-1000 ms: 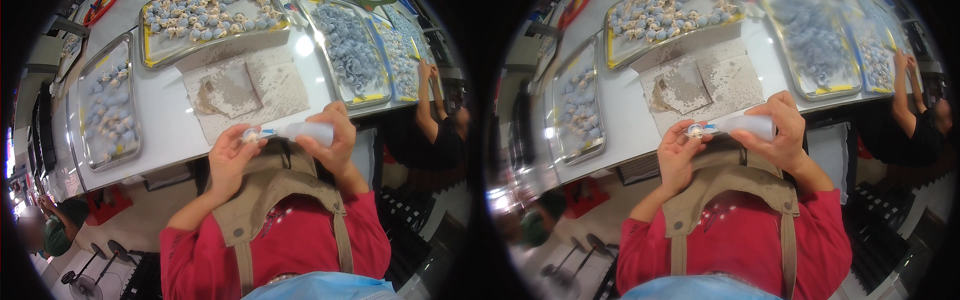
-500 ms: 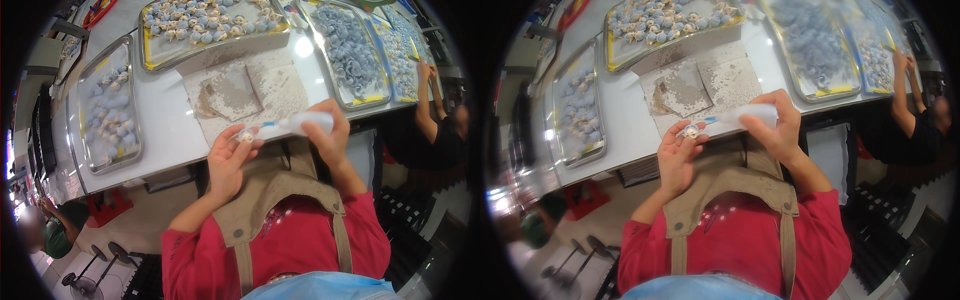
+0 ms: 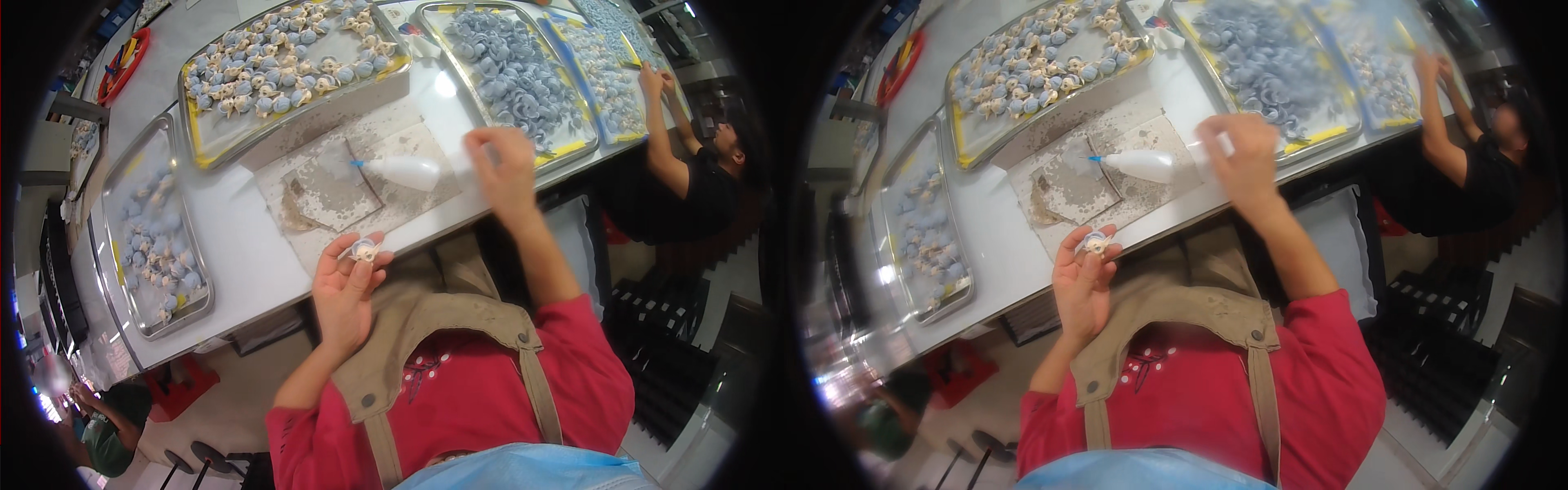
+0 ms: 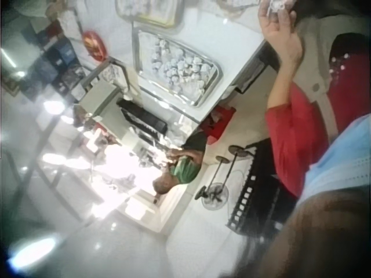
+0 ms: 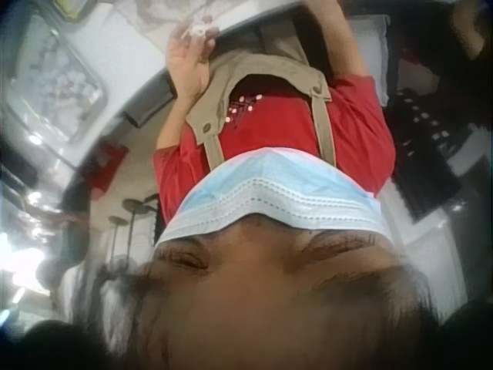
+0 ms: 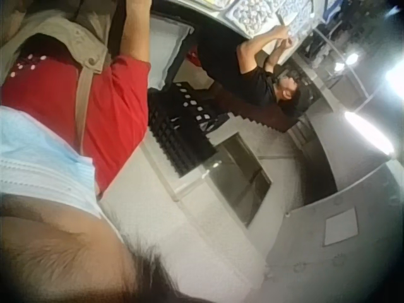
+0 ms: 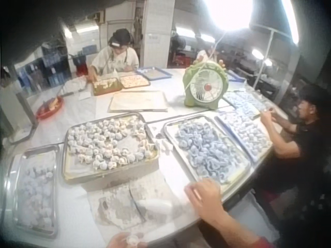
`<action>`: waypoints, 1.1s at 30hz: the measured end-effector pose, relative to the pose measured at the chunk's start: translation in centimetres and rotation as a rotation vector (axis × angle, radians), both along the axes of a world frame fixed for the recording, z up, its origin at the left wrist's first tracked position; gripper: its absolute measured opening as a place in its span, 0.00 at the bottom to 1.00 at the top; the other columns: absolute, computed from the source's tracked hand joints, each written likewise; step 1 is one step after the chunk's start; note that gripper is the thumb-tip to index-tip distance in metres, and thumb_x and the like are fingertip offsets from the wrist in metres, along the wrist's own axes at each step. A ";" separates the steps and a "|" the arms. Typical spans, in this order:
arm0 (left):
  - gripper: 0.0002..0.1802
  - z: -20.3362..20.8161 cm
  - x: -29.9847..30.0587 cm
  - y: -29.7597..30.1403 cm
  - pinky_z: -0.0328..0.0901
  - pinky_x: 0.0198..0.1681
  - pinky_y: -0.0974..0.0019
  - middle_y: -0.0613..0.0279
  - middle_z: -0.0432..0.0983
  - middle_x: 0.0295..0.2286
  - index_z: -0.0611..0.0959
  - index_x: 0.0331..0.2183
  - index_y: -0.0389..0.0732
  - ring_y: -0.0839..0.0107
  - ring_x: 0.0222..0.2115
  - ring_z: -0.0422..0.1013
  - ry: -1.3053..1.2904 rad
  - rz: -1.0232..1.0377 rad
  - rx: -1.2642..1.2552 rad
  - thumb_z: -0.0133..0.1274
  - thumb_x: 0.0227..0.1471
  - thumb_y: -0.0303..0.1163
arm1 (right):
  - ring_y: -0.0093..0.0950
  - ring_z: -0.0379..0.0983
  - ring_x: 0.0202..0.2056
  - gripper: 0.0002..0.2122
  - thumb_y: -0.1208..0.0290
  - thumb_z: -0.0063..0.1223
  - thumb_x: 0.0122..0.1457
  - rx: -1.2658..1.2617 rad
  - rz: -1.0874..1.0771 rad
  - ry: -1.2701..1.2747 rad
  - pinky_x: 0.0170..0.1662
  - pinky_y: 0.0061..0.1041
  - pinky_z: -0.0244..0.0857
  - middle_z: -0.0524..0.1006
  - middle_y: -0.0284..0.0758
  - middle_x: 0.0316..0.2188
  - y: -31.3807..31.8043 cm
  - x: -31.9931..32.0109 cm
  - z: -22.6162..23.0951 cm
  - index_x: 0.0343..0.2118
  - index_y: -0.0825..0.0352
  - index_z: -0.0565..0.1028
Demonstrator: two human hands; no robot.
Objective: The person picks up small, round, blue dough pieces from a tray and applies a white substance from a squeeze bottle to the top of each piece. They then place the decorated pieces onto a separate tray. The process is repeated continuously throughout the video.
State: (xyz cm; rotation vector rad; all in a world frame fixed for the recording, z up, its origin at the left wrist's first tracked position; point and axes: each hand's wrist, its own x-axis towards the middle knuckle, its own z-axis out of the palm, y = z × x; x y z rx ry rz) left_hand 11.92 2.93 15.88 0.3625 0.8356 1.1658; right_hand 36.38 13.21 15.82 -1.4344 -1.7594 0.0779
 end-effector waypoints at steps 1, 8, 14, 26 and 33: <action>0.20 0.1 0.1 0.0 0.69 0.36 0.77 0.45 0.66 0.46 0.66 0.47 0.39 0.70 0.38 0.71 0.009 -0.009 -0.002 0.48 0.52 0.23 | 0.33 0.69 0.29 0.04 0.72 0.56 0.46 0.029 -0.056 -0.053 0.34 0.31 0.60 0.75 0.33 0.22 0.1 1.6 0.3 0.24 0.66 0.75; 0.20 0.2 1.2 0.1 0.68 0.36 0.76 0.48 0.68 0.45 0.66 0.47 0.40 0.69 0.38 0.71 0.033 -0.085 -0.010 0.49 0.51 0.24 | 0.32 0.69 0.28 0.06 0.75 0.57 0.44 -0.144 -0.090 -0.253 0.32 0.29 0.62 0.76 0.34 0.24 1.2 6.5 1.5 0.28 0.63 0.76; 0.21 0.2 1.5 -0.1 0.68 0.37 0.75 0.49 0.68 0.45 0.66 0.47 0.40 0.67 0.38 0.71 0.039 -0.090 -0.005 0.49 0.51 0.23 | 0.29 0.70 0.28 0.08 0.79 0.56 0.46 -0.278 -0.084 -0.018 0.33 0.25 0.64 0.73 0.36 0.30 -0.3 5.5 1.1 0.32 0.66 0.76; 0.21 0.0 1.6 -0.2 0.68 0.38 0.74 0.49 0.69 0.44 0.67 0.47 0.39 0.67 0.37 0.72 0.020 -0.136 -0.001 0.50 0.50 0.22 | 0.20 0.68 0.25 0.08 0.77 0.55 0.49 -0.611 -0.070 0.229 0.26 0.18 0.63 0.71 0.33 0.30 0.0 7.4 0.5 0.34 0.68 0.75; 0.21 0.1 1.6 -0.1 0.67 0.38 0.74 0.50 0.69 0.44 0.67 0.47 0.38 0.67 0.38 0.72 0.011 -0.145 -0.018 0.50 0.50 0.22 | 0.16 0.65 0.24 0.07 0.75 0.55 0.51 -0.668 -0.067 0.389 0.24 0.16 0.60 0.72 0.28 0.24 -0.6 7.4 0.7 0.33 0.69 0.73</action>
